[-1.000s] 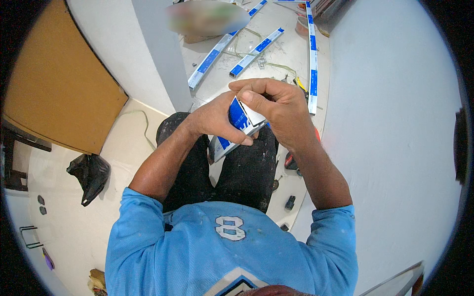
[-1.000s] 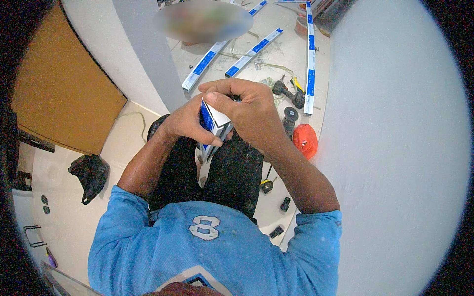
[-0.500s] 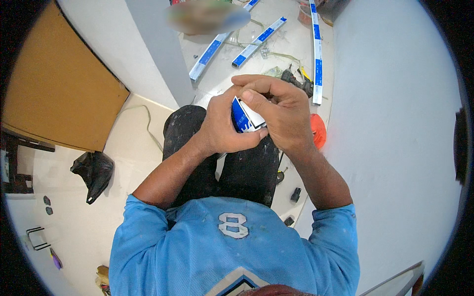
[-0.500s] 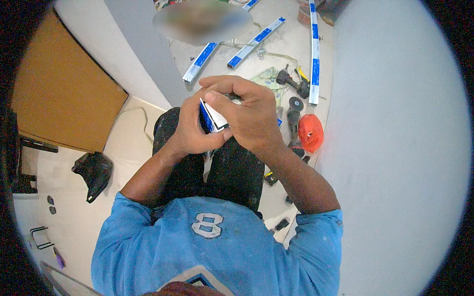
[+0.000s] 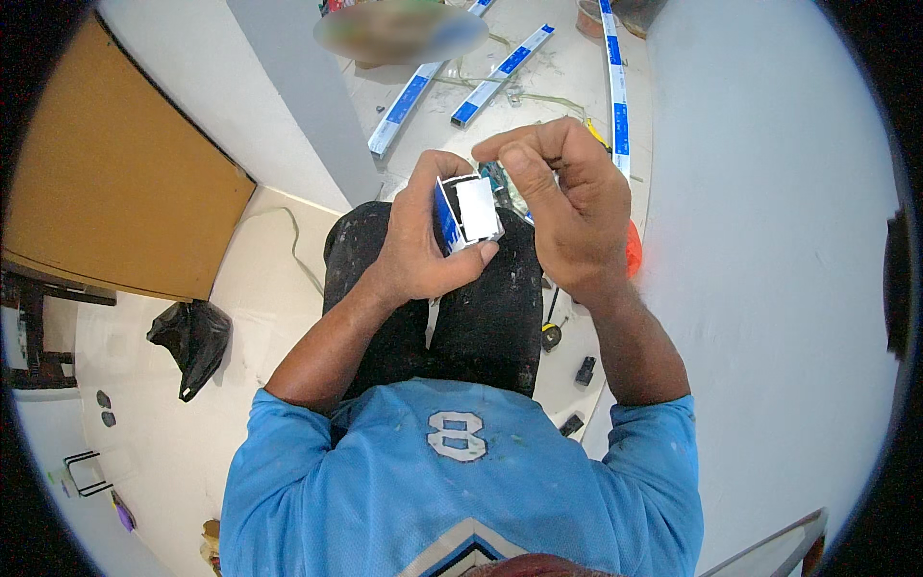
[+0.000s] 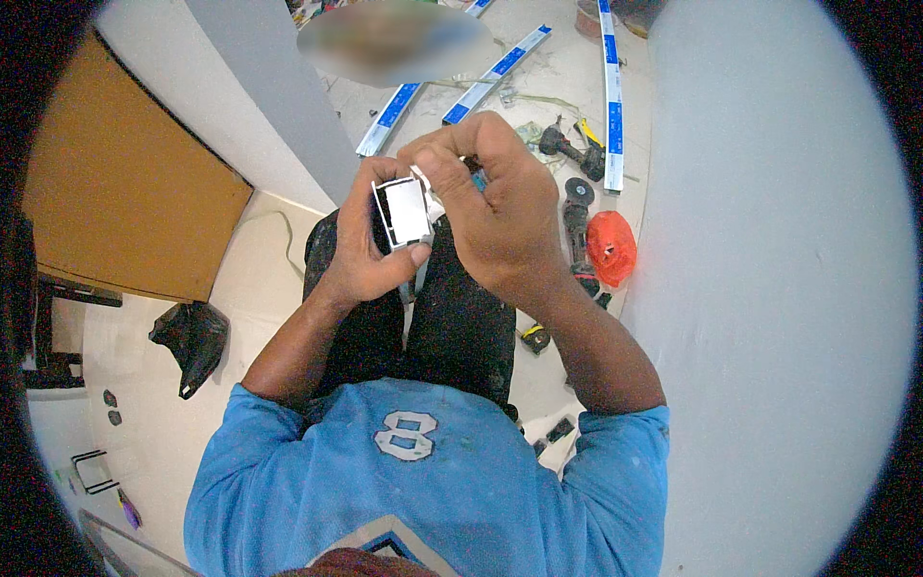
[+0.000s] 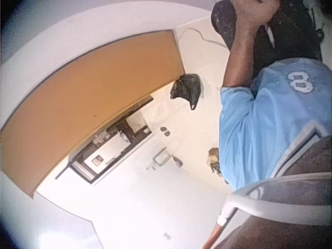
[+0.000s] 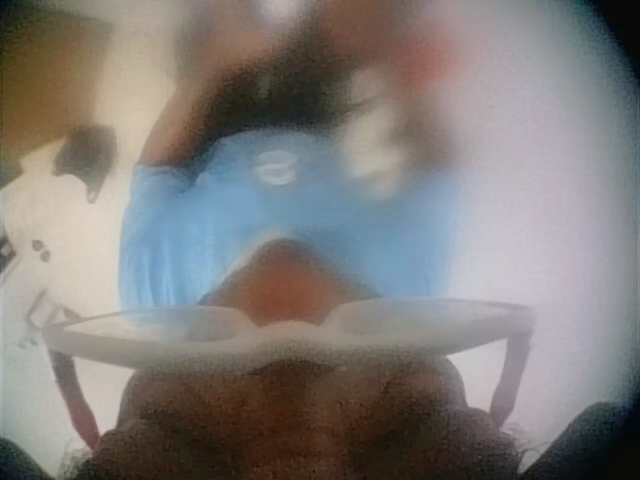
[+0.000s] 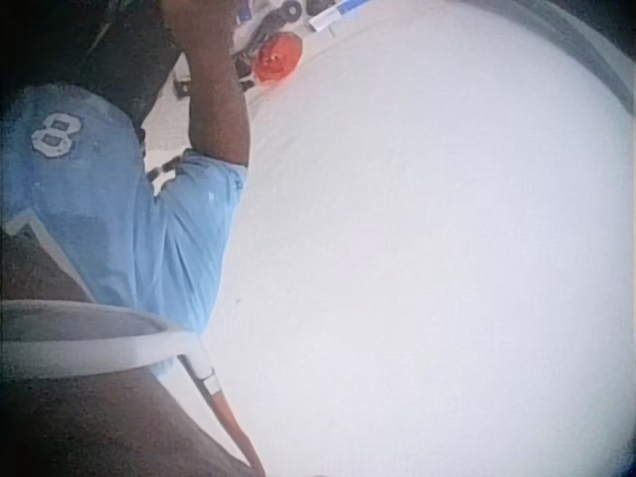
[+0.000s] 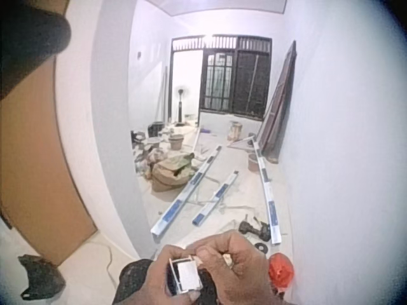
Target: The person sits on the floor and uses an angle grinder to smooth the edges of a metal profile. They then use a cordless drill to fasten the profile to another piece and use pliers to adjust a component. The person handles metal profiles, a grinder, a drill, and pliers.
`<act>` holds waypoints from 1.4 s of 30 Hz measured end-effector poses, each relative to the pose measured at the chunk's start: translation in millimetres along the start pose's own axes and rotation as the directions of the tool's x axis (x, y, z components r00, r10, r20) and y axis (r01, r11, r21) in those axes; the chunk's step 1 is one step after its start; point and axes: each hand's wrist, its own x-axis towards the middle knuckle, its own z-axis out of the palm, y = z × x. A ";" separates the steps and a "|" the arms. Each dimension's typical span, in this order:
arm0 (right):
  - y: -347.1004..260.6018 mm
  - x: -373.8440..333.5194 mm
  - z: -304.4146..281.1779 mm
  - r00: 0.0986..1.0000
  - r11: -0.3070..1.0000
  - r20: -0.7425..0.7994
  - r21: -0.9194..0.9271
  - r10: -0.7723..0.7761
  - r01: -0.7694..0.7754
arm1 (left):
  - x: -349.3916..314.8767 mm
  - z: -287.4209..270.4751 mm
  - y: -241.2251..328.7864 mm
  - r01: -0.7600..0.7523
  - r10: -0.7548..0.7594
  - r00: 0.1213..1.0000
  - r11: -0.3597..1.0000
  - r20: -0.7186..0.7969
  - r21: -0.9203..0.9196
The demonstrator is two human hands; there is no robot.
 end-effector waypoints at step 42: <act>-46.7 -20.4 -14.5 0.912 0.905 -0.160 -0.146 0.377 -0.400 | -10.0 42.2 -5.0 -0.208 0.233 0.958 0.966 -0.167 0.156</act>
